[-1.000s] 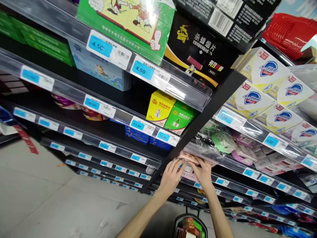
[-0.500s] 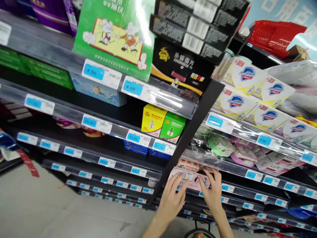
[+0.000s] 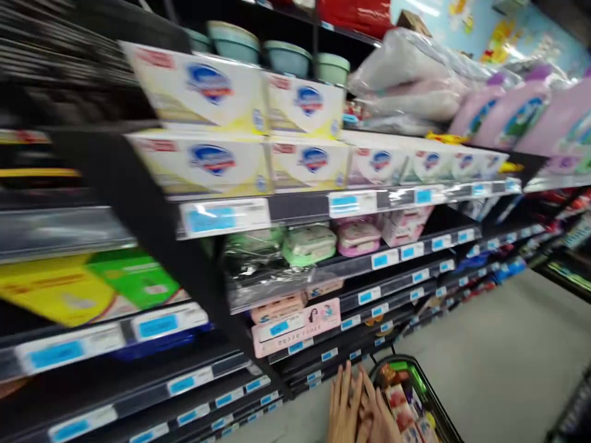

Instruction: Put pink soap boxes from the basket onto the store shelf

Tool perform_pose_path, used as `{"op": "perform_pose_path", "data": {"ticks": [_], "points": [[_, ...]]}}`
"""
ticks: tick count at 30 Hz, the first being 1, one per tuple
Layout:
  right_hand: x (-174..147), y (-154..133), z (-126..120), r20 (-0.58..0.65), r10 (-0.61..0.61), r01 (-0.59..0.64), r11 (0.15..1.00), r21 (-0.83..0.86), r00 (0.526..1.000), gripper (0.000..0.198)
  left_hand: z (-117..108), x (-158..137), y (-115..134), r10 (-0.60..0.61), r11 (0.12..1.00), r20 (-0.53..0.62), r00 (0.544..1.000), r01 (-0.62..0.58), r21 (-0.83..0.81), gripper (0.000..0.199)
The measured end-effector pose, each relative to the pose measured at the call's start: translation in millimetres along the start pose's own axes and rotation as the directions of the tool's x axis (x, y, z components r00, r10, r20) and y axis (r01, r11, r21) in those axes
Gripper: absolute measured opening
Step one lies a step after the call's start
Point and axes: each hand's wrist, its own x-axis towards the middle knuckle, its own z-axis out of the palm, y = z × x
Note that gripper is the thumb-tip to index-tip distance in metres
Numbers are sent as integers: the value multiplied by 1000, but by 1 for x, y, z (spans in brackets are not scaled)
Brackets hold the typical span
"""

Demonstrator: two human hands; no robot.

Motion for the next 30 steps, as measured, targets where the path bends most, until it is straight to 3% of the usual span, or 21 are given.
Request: {"op": "perform_pose_path", "data": {"ticks": [2,6,9,12,15,19,25,30], "points": [[-17,-13,-1,-20,70,-67,986,155,997,81,-21,11,8,70,997,81,994,-67,-47,75],[-40,-41,-10,74,167,-181,936,302,983,78,-46,35,34,213,974,88,973,-204,-101,71],[-45,-50,-36,63,113,-128,931,343,992,74,-59,44,55,246,965,96,964,-234,-117,72],[-49,-51,-65,-68,60,-29,922,386,996,72,-68,50,75,306,947,97,947,-292,-132,76],[-55,-44,-77,-175,76,-3,923,386,982,70,-57,55,94,398,913,117,910,-380,-150,82],[-64,-39,-81,-269,37,62,934,351,962,56,-26,54,113,466,883,145,873,-450,-133,74],[-79,-48,-101,-191,65,20,910,414,979,55,-14,44,130,441,895,199,875,-414,-165,74],[-74,-23,-128,-139,133,-59,898,436,981,53,19,18,137,349,936,225,910,-324,-141,73]]}}
